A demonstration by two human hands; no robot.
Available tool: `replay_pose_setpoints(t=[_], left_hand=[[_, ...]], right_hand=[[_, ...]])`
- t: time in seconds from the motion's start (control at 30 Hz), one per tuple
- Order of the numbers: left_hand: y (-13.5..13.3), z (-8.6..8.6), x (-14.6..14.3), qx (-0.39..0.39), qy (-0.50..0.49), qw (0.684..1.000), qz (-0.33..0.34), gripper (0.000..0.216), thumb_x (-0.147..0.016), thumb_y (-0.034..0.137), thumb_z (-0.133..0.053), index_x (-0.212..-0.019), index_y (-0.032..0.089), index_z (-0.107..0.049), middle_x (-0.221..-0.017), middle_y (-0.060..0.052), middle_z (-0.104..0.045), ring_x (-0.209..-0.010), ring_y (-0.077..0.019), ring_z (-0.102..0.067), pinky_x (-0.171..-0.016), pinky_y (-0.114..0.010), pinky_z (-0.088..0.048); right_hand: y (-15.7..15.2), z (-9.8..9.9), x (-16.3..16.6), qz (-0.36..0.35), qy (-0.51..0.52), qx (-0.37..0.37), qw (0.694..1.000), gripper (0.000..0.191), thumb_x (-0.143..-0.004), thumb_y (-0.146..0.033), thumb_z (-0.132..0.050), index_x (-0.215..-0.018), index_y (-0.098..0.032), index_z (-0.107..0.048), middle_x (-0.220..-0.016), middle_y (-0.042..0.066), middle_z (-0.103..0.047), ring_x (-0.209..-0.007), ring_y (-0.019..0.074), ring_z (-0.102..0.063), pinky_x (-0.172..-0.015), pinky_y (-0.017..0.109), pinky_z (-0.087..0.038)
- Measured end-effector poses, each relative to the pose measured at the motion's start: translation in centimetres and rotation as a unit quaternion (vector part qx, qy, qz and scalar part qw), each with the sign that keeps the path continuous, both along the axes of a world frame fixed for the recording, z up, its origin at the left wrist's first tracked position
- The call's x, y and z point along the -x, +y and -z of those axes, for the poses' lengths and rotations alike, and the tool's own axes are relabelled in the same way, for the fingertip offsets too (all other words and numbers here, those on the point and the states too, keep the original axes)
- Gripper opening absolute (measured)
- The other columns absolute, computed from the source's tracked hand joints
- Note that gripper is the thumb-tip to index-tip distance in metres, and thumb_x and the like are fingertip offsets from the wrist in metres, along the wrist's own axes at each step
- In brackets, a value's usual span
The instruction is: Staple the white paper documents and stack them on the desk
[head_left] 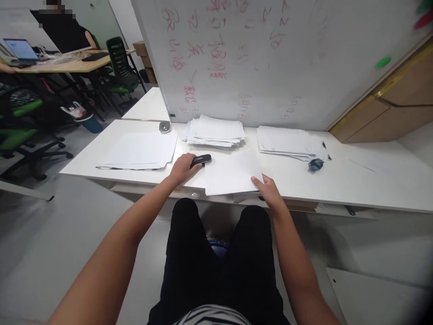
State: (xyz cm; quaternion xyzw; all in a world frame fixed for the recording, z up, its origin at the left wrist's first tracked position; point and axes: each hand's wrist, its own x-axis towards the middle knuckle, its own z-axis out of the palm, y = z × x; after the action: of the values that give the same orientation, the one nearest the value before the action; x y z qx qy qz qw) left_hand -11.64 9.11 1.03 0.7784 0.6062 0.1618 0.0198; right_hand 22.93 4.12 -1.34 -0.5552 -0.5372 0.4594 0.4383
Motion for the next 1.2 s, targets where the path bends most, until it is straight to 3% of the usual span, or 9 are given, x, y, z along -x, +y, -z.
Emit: replay_pose_setpoints(t=[0.13, 0.27, 0.4, 0.53, 0.63, 0.73, 0.83, 1.0, 1.2], left_hand=[[0.3, 0.2, 0.4, -0.020, -0.014, 1.000, 0.019, 0.033, -0.092, 0.046, -0.049, -0.106, 0.018, -0.059, -0.097, -0.011, -0.064, -0.091, -0.0266, -0.057, -0.076, -0.039, -0.044], [0.4, 0.8, 0.7, -0.045, -0.021, 0.998, 0.040, 0.031, -0.092, 0.045, -0.050, -0.104, 0.017, -0.058, -0.097, -0.011, -0.064, -0.090, -0.0257, -0.057, -0.075, -0.037, -0.042], [0.2, 0.7, 0.7, -0.049, -0.022, 0.997, 0.050, 0.029, -0.093, 0.044, -0.051, -0.100, 0.017, -0.058, -0.098, -0.011, -0.064, -0.091, -0.0250, -0.057, -0.075, -0.036, -0.042], [-0.1, 0.3, 0.4, -0.056, -0.005, 0.998, 0.033, 0.031, -0.094, 0.045, -0.050, -0.101, 0.016, -0.058, -0.099, -0.012, -0.064, -0.093, -0.0256, -0.057, -0.077, -0.037, -0.041], [-0.1, 0.3, 0.2, -0.054, 0.009, 0.998, 0.019, 0.032, -0.093, 0.046, -0.050, -0.104, 0.017, -0.058, -0.101, -0.012, -0.064, -0.094, -0.0258, -0.057, -0.077, -0.037, -0.041], [-0.1, 0.3, 0.3, -0.050, 0.012, 0.999, -0.003, 0.032, -0.093, 0.045, -0.050, -0.106, 0.017, -0.057, -0.102, -0.012, -0.064, -0.094, -0.0261, -0.057, -0.077, -0.037, -0.041], [-0.1, 0.3, 0.4, -0.054, 0.014, 0.998, -0.015, 0.030, -0.093, 0.044, -0.050, -0.103, 0.017, -0.058, -0.100, -0.012, -0.064, -0.095, -0.0265, -0.057, -0.077, -0.037, -0.041], [0.3, 0.4, 0.7, -0.055, -0.005, 0.998, -0.015, 0.030, -0.093, 0.046, -0.048, -0.100, 0.018, -0.058, -0.095, -0.011, -0.065, -0.091, -0.0264, -0.057, -0.075, -0.037, -0.041], [0.5, 0.2, 0.7, -0.047, -0.020, 0.999, -0.010, 0.033, -0.091, 0.048, -0.047, -0.101, 0.019, -0.060, -0.094, -0.011, -0.066, -0.091, -0.0283, -0.058, -0.074, -0.039, -0.041]], right_hand=[[0.2, 1.4, 0.5, 0.131, 0.045, -0.053, 0.989, 0.051, -0.077, -0.054, -0.069, -0.108, -0.013, -0.070, -0.111, 0.011, -0.073, -0.109, 0.0277, -0.065, -0.101, 0.044, -0.048], [1.9, 0.9, 0.8, 0.291, 0.153, -0.127, 0.936, 0.051, -0.079, -0.049, -0.067, -0.116, -0.014, -0.064, -0.115, 0.009, -0.070, -0.109, 0.0231, -0.065, -0.095, 0.038, -0.053], [6.2, -2.6, 1.9, 0.241, 0.155, -0.132, 0.949, 0.047, -0.077, -0.047, -0.067, -0.114, -0.019, -0.062, -0.116, 0.007, -0.069, -0.100, 0.0197, -0.066, -0.075, 0.031, -0.057], [13.2, -5.3, 5.5, 0.158, 0.051, -0.075, 0.983, 0.036, -0.081, -0.042, -0.059, -0.109, -0.019, -0.061, -0.106, 0.006, -0.070, -0.079, 0.0156, -0.065, -0.063, 0.027, -0.053], [17.5, -6.0, 8.5, 0.152, -0.099, -0.068, 0.981, 0.039, -0.087, -0.033, -0.050, -0.122, -0.016, -0.055, -0.116, 0.013, -0.067, -0.094, 0.0206, -0.063, -0.082, 0.038, -0.053], [18.9, -6.1, 9.6, 0.183, -0.191, -0.095, 0.960, 0.068, -0.086, -0.033, -0.056, -0.146, -0.012, -0.031, -0.142, 0.024, -0.048, -0.123, 0.0322, -0.050, -0.106, 0.056, -0.036], [18.0, -5.4, 7.6, 0.199, -0.256, -0.146, 0.935, 0.079, -0.088, -0.035, -0.054, -0.154, -0.015, -0.017, -0.156, 0.023, -0.029, -0.138, 0.0368, -0.033, -0.114, 0.061, -0.019], [15.6, -2.8, -1.4, 0.211, -0.431, -0.108, 0.871, 0.069, -0.092, -0.038, -0.041, -0.155, -0.016, -0.020, -0.160, 0.019, -0.025, -0.145, 0.0326, -0.025, -0.116, 0.057, -0.022], [14.1, 0.3, -8.3, 0.077, -0.556, -0.019, 0.827, 0.067, -0.090, -0.063, -0.040, -0.144, -0.023, -0.043, -0.155, 0.014, -0.038, -0.140, 0.0354, -0.034, -0.112, 0.067, -0.020]])
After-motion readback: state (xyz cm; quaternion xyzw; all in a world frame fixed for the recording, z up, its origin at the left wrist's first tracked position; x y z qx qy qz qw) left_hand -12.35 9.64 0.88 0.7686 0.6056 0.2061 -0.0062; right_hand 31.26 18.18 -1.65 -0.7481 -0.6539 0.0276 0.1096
